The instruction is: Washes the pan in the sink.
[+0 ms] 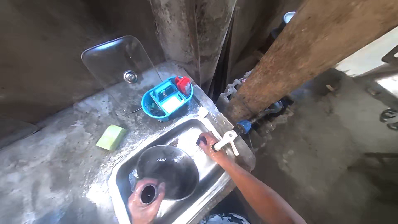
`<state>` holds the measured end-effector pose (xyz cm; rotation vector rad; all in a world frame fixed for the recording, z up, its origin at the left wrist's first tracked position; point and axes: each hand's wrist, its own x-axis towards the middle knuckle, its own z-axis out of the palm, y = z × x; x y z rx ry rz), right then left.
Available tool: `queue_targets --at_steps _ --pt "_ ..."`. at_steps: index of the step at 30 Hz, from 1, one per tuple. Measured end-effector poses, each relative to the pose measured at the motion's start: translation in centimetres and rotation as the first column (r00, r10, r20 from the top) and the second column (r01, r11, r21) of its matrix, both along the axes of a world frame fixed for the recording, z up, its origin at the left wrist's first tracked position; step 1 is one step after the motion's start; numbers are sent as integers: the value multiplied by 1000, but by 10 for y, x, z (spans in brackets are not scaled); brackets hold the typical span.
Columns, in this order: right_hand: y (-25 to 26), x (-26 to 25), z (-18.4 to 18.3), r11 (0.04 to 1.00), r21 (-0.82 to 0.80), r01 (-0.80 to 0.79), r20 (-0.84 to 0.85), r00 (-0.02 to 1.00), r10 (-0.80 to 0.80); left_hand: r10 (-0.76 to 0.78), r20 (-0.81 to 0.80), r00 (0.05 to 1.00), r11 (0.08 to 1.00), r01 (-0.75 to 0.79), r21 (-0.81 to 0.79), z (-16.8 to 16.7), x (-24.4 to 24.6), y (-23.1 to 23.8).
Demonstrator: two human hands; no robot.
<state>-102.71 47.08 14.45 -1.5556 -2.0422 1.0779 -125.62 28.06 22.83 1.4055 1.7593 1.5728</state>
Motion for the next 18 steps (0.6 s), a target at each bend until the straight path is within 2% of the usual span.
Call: queue_targets --at_steps 2,5,8,11,12,13,15,16,17,18 --pt "-4 -1 9 1000 -20 11 13 1000 -11 -29 54 998 997 25 80 -27 3 4" --pt "-9 -1 19 997 -72 27 33 999 -24 -85 236 968 989 53 139 -54 8 13" --pt "-17 -7 28 994 -97 40 -25 999 -43 -105 382 918 994 89 58 -77 14 13" --pt "-27 -12 15 982 -184 43 -65 996 -55 -215 385 898 958 270 -94 -90 3 -4" --pt "-27 -11 5 978 -207 36 -34 998 -44 -270 365 891 918 352 -180 -87 -7 -11" --pt "-27 -10 -3 971 -238 30 20 999 -26 -341 345 875 840 448 -307 -78 -21 -17" --pt "-26 -9 -10 956 -291 35 115 993 -2 -517 292 804 571 579 -582 -44 -55 -9" --pt "-26 -8 -8 950 -308 54 129 992 -15 -569 239 787 524 571 -632 -24 -70 4" --pt "-29 -8 -4 943 -321 83 117 992 -47 -585 122 802 597 528 -604 -7 -83 20" --pt "-31 -8 2 932 -340 126 79 991 -105 -563 -74 823 719 444 -534 10 -91 45"
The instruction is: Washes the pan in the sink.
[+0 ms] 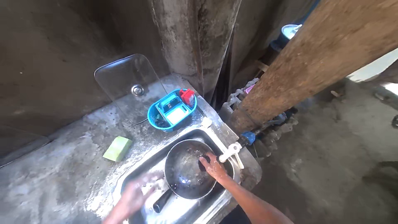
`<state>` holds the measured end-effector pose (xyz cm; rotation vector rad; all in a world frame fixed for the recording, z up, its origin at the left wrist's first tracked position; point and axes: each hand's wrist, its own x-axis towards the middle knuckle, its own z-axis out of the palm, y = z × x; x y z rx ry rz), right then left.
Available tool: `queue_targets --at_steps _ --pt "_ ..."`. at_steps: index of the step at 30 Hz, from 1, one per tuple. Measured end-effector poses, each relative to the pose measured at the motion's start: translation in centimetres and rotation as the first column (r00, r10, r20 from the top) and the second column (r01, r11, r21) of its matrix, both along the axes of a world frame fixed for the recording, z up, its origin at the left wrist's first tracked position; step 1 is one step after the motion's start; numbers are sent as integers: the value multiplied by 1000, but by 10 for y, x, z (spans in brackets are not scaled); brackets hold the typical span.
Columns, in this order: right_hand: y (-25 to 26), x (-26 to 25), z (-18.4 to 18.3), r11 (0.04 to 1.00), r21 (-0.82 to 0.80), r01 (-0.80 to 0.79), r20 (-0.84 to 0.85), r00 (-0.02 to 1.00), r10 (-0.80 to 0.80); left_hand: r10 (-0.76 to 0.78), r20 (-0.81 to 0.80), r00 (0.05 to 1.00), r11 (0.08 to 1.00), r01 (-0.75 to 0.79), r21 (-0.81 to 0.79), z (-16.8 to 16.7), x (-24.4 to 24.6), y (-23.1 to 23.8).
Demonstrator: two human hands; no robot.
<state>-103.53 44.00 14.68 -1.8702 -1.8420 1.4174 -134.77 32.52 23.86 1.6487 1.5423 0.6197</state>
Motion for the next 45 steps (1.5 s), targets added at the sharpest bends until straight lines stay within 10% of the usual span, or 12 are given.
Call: queue_targets --at_steps 4,11,23,28,36,45 --pt "-1 -4 11 920 12 392 -329 870 -366 161 -559 813 907 101 409 52 -2 141" --pt "29 21 27 974 88 211 -422 893 -155 -259 -869 421 952 -41 -303 49 47 253" --pt "78 6 49 899 -334 282 -509 750 -424 -247 -831 498 939 -87 -332 42 31 258" --pt "53 3 4 832 -546 95 -712 471 -521 -146 -834 533 969 -93 -229 53 28 243" --pt "23 -42 -12 867 -326 378 -475 727 -496 -129 -830 543 963 -130 -234 40 23 249" --pt "6 -78 10 980 -17 197 -356 915 -190 -68 -841 537 986 -92 -139 65 35 244"
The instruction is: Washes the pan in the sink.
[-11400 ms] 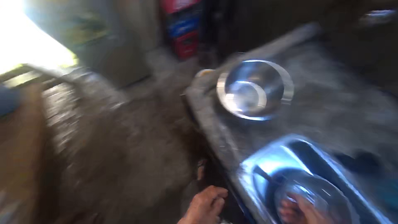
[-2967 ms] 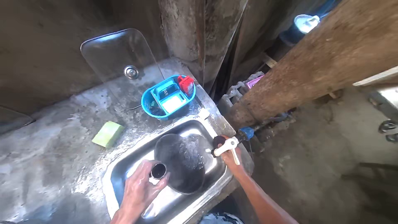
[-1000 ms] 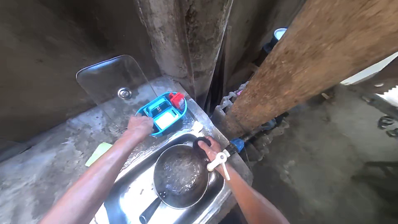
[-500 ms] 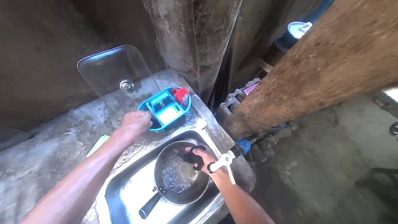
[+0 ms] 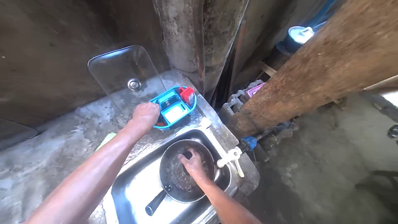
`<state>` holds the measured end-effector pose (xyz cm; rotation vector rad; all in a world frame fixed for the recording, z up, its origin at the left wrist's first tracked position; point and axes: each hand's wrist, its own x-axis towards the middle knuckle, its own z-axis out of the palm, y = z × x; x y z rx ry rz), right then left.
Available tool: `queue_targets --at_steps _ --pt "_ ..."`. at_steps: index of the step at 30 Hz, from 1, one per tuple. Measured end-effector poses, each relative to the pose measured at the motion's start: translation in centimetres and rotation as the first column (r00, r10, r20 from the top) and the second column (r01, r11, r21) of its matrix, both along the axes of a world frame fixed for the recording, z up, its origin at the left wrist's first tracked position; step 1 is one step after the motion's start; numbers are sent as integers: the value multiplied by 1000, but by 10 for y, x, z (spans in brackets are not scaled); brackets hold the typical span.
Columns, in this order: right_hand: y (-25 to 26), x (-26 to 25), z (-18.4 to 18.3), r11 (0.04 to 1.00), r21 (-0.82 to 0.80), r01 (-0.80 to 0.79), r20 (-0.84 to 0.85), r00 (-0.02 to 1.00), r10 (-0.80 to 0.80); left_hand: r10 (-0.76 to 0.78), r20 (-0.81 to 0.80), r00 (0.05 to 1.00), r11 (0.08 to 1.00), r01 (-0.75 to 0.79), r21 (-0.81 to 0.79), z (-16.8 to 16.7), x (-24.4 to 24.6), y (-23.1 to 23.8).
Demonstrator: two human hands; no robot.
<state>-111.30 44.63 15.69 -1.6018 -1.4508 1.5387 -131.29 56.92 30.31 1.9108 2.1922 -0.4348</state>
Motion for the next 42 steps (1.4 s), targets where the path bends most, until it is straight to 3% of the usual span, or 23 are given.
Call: queue_targets --at_steps 5,8,10,12,15,17,19,21,24,25,27,29,31,33,36,38,40,42 --pt "24 -63 42 982 94 -163 -93 981 172 -22 42 999 979 13 204 43 -11 -25" --pt "40 -93 52 945 212 -250 -153 946 285 44 206 978 945 -107 309 61 -34 -54" --pt "38 -94 56 916 264 -303 -74 940 332 85 336 938 911 -210 356 54 -48 -84" --pt "22 -79 61 966 181 -184 -212 952 221 91 443 892 896 -267 355 32 -47 -110" --pt "-5 -48 50 989 -146 10 -587 804 -95 41 603 796 929 -253 270 -20 -5 -138" --pt "-10 -25 35 955 -269 124 -607 748 -269 -42 671 740 973 -124 197 -52 34 -144" --pt "-6 2 18 910 -336 241 -516 762 -392 -112 734 670 992 29 125 -77 63 -135" --pt "-3 34 7 909 -307 283 -390 833 -392 -94 737 670 995 40 91 -83 87 -109" --pt "-8 79 18 971 -217 103 -49 992 -116 14 711 703 996 -70 50 -91 126 -58" --pt "-7 88 29 979 -205 -15 132 990 43 40 700 713 994 -99 44 -99 139 -41" --pt "-5 103 43 962 -198 -190 398 881 255 56 649 759 991 -122 57 -117 164 -15" --pt "1 122 46 958 -134 -254 524 802 286 24 589 808 983 -125 131 -133 180 -1" --pt "15 143 71 938 -177 -297 573 744 344 14 617 787 973 -152 173 -142 185 -2" --pt "24 162 108 911 -203 -358 620 673 402 23 728 685 971 -190 148 -148 185 -18" --pt "25 192 153 900 -141 -413 691 609 388 131 900 417 961 -278 -12 -141 204 -55" --pt "16 210 171 879 108 -465 685 675 274 198 961 194 926 -359 -119 -138 224 -84" --pt "10 221 173 743 448 -498 562 803 200 58 997 -59 896 -438 -78 -140 241 -114" --pt "16 220 176 590 602 -537 447 840 309 -70 982 -175 864 -502 -27 -142 251 -129"
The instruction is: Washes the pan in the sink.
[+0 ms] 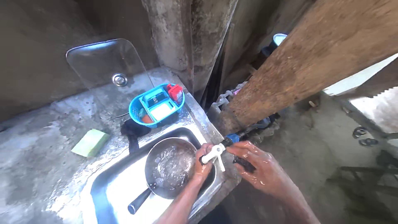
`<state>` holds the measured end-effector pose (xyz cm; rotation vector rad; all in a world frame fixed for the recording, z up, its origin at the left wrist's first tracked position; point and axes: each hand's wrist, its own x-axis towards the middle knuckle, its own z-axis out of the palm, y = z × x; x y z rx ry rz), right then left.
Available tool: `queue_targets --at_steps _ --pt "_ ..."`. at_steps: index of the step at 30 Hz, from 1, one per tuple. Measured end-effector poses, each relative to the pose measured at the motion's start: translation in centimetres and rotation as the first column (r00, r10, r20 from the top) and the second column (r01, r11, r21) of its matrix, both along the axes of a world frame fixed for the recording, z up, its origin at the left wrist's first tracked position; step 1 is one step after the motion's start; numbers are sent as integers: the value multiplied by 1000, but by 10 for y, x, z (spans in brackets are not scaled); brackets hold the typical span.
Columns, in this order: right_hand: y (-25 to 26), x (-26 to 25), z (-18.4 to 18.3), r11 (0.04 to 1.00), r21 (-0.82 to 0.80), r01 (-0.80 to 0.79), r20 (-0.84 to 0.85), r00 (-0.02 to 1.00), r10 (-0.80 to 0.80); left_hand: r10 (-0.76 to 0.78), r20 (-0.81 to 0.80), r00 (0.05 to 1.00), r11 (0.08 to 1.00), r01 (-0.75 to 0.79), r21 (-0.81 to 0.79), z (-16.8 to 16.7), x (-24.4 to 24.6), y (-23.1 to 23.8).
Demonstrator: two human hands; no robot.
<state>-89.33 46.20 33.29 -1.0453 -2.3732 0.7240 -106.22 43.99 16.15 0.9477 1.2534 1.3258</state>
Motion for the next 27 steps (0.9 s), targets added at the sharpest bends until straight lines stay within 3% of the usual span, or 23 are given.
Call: queue_targets --at_steps 3,5,7,10,12,15,17,18,19,21,23,25,27 --pt "11 -14 4 981 -9 -194 -9 981 194 68 -32 997 997 -69 -33 -5 -1 -10" --pt "18 -27 0 987 26 -157 4 988 157 15 -134 991 994 -29 -104 0 -14 -13" --pt "20 -42 -3 994 93 -61 34 998 58 -46 -138 989 972 13 -234 10 -27 -13" --pt "7 -62 -3 959 263 108 60 990 -128 40 75 996 906 -5 -424 17 -44 -17" --pt "-22 -71 -3 920 339 194 -65 981 -183 144 317 937 881 24 -473 17 -58 -22" --pt "-78 -98 -39 976 170 135 -231 968 -94 266 583 767 900 19 -436 16 -88 -35" --pt "-92 -124 -95 976 -105 192 -177 962 -208 318 627 711 907 -36 -420 20 -97 -43" --pt "-88 -138 -119 920 -264 290 -113 938 -328 325 642 695 917 -64 -395 23 -96 -46" --pt "-78 -153 -140 842 -368 395 -74 890 -450 313 626 714 931 -103 -349 22 -92 -48" --pt "-60 -183 -163 682 -499 535 -81 754 -651 231 425 875 961 -136 -243 21 -85 -50" --pt "-64 -206 -169 594 -605 530 -130 670 -731 172 216 961 965 -121 -230 17 -93 -48" --pt "-80 -217 -159 648 -621 441 -164 735 -658 234 180 955 932 -168 -320 15 -111 -36" --pt "-81 -217 -162 723 -536 436 -167 784 -597 329 249 911 899 -222 -378 9 -108 -34"
